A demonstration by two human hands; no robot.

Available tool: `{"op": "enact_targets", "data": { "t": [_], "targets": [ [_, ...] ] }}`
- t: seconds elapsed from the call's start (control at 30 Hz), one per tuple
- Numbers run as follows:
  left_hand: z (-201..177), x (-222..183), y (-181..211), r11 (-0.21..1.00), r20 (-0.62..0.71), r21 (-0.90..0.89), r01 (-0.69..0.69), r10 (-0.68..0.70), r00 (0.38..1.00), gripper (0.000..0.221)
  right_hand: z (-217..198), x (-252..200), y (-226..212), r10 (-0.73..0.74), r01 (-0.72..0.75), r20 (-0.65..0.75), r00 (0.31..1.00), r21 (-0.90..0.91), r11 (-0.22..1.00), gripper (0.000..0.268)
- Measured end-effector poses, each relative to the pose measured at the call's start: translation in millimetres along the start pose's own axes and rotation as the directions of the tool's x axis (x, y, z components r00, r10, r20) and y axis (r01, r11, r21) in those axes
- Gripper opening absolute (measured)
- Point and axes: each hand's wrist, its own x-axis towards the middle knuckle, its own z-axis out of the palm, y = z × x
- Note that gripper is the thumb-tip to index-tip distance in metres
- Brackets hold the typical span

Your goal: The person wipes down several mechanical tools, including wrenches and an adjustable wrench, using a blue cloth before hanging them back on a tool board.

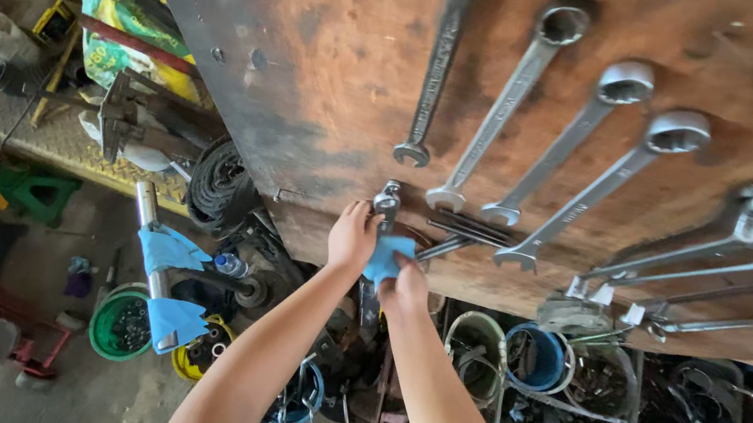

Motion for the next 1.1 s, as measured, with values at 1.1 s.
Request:
{"op": "enact_targets", "data": {
  "t": [1.1],
  "targets": [
    [-18.8, -56.1, -6.1, 0.979, 0.004, -0.111, -0.172, 0.174, 0.985, 0.016, 48.2, -89.7, -1.1, -0.597, 0.499, 0.184, 0.781, -0.759, 0.419, 0.023]
  ]
}}
